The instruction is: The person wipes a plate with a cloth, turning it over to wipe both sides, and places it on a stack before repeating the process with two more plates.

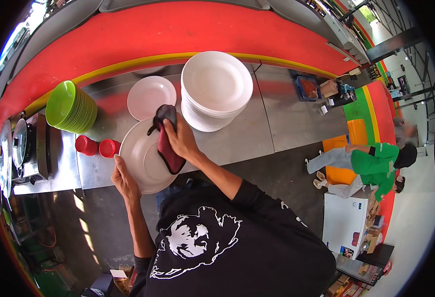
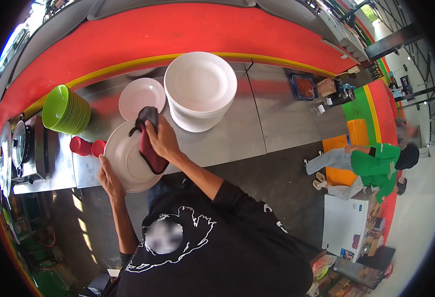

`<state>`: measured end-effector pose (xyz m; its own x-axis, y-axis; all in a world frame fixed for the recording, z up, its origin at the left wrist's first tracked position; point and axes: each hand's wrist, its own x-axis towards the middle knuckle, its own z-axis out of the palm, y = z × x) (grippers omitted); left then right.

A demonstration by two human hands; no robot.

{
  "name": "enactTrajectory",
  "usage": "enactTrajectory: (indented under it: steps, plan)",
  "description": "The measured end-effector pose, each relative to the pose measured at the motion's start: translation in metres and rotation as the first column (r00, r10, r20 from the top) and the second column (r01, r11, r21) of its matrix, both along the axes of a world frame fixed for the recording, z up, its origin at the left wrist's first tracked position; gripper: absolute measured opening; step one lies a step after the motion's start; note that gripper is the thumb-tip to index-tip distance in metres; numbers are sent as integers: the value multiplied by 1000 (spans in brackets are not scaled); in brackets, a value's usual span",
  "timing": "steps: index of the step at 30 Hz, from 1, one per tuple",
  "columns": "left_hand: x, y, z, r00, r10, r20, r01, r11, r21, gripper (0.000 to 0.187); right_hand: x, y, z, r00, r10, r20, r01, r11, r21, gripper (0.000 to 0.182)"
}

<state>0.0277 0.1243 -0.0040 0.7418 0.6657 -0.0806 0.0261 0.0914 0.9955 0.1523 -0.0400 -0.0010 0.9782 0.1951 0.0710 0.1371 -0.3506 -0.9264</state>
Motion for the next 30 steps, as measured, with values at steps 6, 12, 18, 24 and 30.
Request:
enactTrajectory:
  steps: [6, 12, 18, 24, 30]
  plan:
    - [6, 48, 7, 997, -80, 17, 77, 987, 138, 52, -18, 0, -55, 818, 87, -569, 209, 876, 434, 58]
    - [24, 81, 17, 984, -154, 93, 133, 970, 206, 50, -42, 5, -38, 596, 233, -769, 455, 691, 562, 54]
    - [39, 112, 4, 962, -216, 169, 171, 955, 244, 51, -52, 18, -17, 501, 413, -761, 486, 593, 642, 57]
    - [50, 131, 5, 843, -385, 376, 86, 786, 613, 64, -66, 9, -7, 564, 370, -738, 455, 607, 652, 58]
    - [58, 141, 10, 700, -647, 302, 526, 753, 395, 66, -71, 7, -23, 703, 200, -682, 475, 582, 660, 47]
